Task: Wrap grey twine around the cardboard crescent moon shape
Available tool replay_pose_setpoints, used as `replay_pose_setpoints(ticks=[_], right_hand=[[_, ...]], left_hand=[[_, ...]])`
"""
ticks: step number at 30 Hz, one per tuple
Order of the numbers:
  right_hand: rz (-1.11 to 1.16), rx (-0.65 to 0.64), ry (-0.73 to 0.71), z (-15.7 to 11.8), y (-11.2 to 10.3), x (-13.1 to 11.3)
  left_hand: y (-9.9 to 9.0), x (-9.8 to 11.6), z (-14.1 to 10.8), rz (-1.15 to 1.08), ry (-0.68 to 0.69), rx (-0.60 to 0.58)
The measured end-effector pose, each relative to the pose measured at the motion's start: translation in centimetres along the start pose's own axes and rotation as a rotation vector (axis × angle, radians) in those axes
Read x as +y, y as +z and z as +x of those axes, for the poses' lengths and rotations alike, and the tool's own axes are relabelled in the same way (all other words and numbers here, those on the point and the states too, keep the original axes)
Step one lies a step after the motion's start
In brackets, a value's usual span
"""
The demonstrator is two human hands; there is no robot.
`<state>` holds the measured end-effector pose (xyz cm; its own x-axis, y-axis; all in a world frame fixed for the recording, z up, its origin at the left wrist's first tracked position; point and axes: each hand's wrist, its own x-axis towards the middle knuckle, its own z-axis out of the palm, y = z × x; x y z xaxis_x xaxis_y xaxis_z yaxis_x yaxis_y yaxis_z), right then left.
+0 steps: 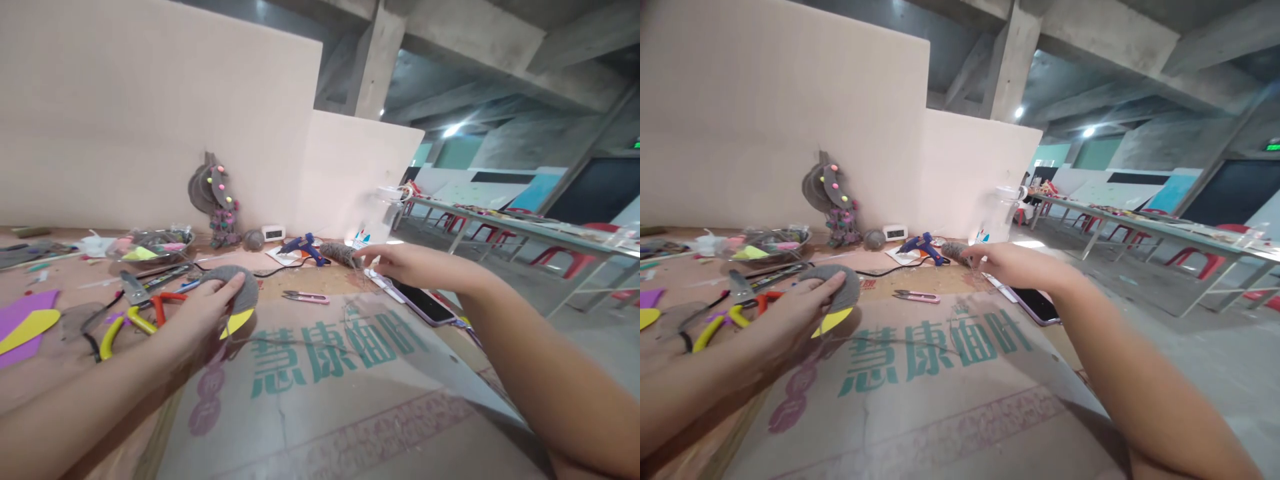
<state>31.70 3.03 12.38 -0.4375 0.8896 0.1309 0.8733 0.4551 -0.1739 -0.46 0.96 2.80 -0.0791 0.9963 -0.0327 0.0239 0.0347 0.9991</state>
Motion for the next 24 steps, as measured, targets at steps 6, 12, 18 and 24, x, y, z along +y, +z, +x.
replay_pose_setpoints(ticks=[6, 12, 18, 24], right_hand=[[-0.204, 0.097, 0.266, 4.0, 3.4, 5.0], [-0.308, 0.115, 0.339, 7.8, 5.7, 7.8], [-0.351, 0.17, 0.32, 10.7, 7.7, 7.1], [-0.316, 0.188, 0.393, 11.8, 9.7, 7.4]], left_hand=[[0.1, -1.7, 0.4, 0.144, -0.02, -0.029], [0.2, -1.7, 0.4, 0.182, -0.018, -0.046], [0.4, -1.6, 0.1, 0.181, -0.066, -0.01], [0.7, -1.2, -0.2, 0.137, -0.055, -0.028]])
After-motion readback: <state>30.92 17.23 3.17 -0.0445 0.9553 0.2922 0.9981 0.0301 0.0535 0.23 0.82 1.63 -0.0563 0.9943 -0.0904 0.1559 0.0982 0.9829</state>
